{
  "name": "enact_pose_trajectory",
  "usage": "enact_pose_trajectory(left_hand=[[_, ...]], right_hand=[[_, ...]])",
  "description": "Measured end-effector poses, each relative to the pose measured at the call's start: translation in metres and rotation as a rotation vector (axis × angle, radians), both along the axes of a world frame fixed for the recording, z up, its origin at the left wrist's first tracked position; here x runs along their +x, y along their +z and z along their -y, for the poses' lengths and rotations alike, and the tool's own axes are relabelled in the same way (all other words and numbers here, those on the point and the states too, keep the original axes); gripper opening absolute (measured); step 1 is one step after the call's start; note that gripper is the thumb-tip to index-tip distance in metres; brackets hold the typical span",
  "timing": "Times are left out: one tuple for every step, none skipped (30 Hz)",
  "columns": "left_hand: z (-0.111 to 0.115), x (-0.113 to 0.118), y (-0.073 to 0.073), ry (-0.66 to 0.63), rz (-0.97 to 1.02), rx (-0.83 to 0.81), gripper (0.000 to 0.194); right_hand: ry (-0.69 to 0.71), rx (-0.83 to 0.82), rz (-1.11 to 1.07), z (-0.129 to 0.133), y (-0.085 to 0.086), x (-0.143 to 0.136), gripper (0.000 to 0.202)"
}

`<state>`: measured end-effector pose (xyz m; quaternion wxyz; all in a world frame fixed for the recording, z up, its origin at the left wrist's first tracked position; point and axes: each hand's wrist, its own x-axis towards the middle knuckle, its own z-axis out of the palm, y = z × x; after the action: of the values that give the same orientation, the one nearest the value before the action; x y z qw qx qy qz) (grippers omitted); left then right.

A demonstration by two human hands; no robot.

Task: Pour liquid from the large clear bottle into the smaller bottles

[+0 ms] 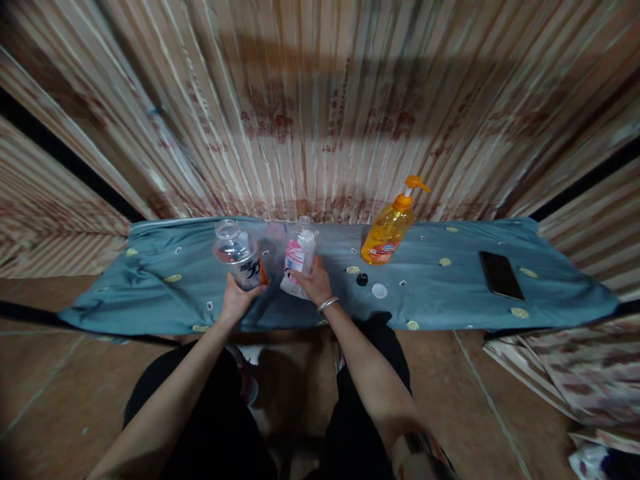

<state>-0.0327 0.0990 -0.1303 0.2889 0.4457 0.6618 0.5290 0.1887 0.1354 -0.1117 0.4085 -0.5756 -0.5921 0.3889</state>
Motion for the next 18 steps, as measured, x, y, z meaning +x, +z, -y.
enact_pose_trajectory(left_hand=[[0.001, -0.001, 0.000, 0.003, -0.020, -0.016, 0.086], [0.002, -0.002, 0.000, 0.004, -0.059, -0.044, 0.085], [0.002, -0.003, 0.000, 0.006, -0.095, -0.070, 0.085], [0.002, -0.004, 0.001, 0.004, -0.125, -0.096, 0.083], [0.002, -0.004, 0.002, 0.001, -0.146, -0.114, 0.081], [0.001, -0.004, 0.003, -0.002, -0.158, -0.127, 0.079], [0.000, -0.005, 0.004, -0.004, -0.166, -0.133, 0.077], [-0.001, -0.005, 0.006, -0.007, -0.168, -0.133, 0.075], [-0.002, -0.005, 0.007, -0.013, -0.167, -0.131, 0.075], [-0.003, -0.004, 0.009, -0.021, -0.160, -0.128, 0.075], [-0.003, -0.004, 0.010, -0.031, -0.150, -0.124, 0.074], [-0.003, -0.004, 0.012, -0.041, -0.140, -0.119, 0.073], [-0.002, -0.004, 0.013, -0.054, -0.129, -0.116, 0.072], [-0.001, -0.004, 0.015, -0.065, -0.120, -0.115, 0.071], [0.000, -0.004, 0.016, -0.079, -0.110, -0.115, 0.071], [0.002, -0.004, 0.017, -0.095, -0.096, -0.117, 0.070], [0.003, -0.004, 0.018, -0.111, -0.082, -0.118, 0.070], [0.005, -0.004, 0.018, -0.125, -0.070, -0.115, 0.071]], right_hand=[[0.007, -0.012, 0.019, 0.001, -0.001, -0.001, 0.042], [0.014, -0.021, 0.033, 0.002, -0.001, -0.002, 0.042], [0.020, -0.027, 0.046, 0.003, -0.002, -0.003, 0.043], [0.025, -0.030, 0.059, 0.004, -0.003, -0.003, 0.044], [0.027, -0.033, 0.074, 0.005, -0.004, -0.003, 0.044], [0.029, -0.036, 0.091, 0.005, -0.005, -0.003, 0.045], [0.031, -0.038, 0.105, 0.005, -0.006, -0.002, 0.045], [0.037, -0.039, 0.110, 0.004, -0.007, -0.002, 0.044], [0.047, -0.037, 0.103, 0.003, -0.008, -0.001, 0.044], [0.060, -0.032, 0.087, 0.002, -0.010, 0.000, 0.044], [0.073, -0.025, 0.065, 0.001, -0.011, 0.001, 0.045], [0.083, -0.017, 0.042, 0.000, -0.013, 0.002, 0.045], [0.088, -0.009, 0.022, -0.001, -0.014, 0.002, 0.045], [0.091, -0.003, 0.008, -0.002, -0.016, 0.003, 0.046], [0.092, 0.006, -0.001, -0.002, -0.017, 0.004, 0.046], [0.093, 0.018, -0.005, -0.003, -0.018, 0.005, 0.047], [0.095, 0.031, -0.006, -0.004, -0.019, 0.006, 0.047], [0.097, 0.045, -0.005, -0.004, -0.020, 0.007, 0.047]])
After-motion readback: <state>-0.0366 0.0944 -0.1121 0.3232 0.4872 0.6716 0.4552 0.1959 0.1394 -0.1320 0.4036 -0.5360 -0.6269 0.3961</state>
